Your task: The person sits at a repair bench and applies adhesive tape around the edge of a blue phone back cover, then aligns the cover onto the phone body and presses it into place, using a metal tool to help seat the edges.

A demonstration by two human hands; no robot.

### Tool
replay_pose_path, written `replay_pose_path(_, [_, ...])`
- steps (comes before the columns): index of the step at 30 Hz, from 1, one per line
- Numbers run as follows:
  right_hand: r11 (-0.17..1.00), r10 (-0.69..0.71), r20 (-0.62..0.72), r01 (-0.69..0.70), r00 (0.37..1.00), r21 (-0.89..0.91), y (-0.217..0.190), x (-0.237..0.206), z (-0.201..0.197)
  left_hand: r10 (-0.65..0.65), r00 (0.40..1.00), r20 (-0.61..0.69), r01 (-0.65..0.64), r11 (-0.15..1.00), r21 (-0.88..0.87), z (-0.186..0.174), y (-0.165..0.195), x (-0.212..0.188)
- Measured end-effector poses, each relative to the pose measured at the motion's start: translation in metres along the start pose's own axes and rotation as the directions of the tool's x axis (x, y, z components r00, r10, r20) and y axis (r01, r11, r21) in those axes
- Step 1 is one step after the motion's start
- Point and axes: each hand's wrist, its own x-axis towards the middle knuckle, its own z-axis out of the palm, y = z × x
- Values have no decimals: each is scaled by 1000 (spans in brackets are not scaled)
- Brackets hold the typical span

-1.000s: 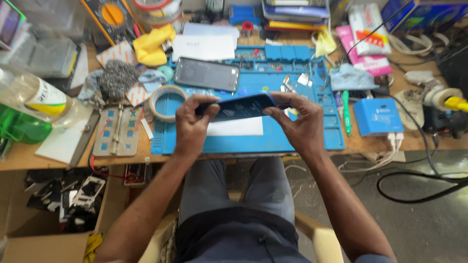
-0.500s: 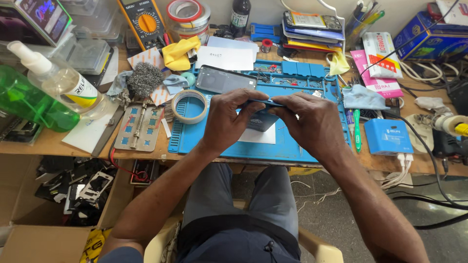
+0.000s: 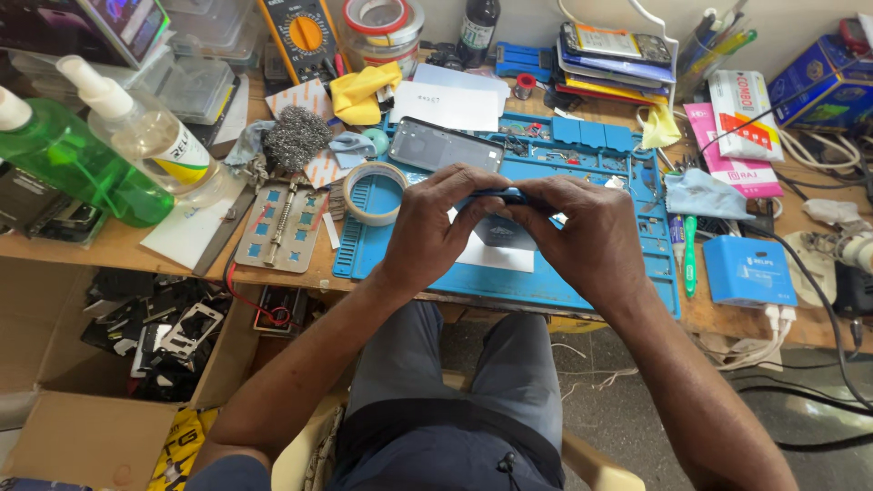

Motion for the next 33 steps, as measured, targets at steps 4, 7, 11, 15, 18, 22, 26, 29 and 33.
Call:
replay_pose_path(4, [999,36,8,-36,999,-14,-8,3,-1,4,1000,-21,-3,1000,27,2,6,1])
replay_pose_path(7, [999,31,22,-30,999,-44,-12,4,0,-5,998,-68,8,999,36,3,9,-2])
replay_pose_path(11, [999,-33,-2,33,999,-11,-13,6,5,-60,992,-113,53,997,-60,1,11,-4])
replay_pose_path(15, [998,-58,-5,58,998,12,-9,7,12,-27,996,-90,26,1000,-6,-5,10,-5])
replay_pose_path(18, [999,-21,23,22,1000,-47,-6,6,20,-3,999,-43,8,994,106,-11,2,-6])
replay_pose_path(22, [998,60,3,-60,998,-13,-4,-3,30,-98,988,-116,105,993,49,-13,-20,-17])
replay_pose_path(26, [994,-5,13,6,1000,-110,10,-10,35,-375,912,-168,295,882,-368,2,-45,-38])
replay_pose_path(29, [984,-51,86,64,995,-167,28,-8,37,-336,933,-131,312,934,-176,6,-59,-49])
replay_pose_path(33, [985,-77,102,91,992,-148,41,-10,50,-283,955,-93,281,959,-35,-1,-66,-52])
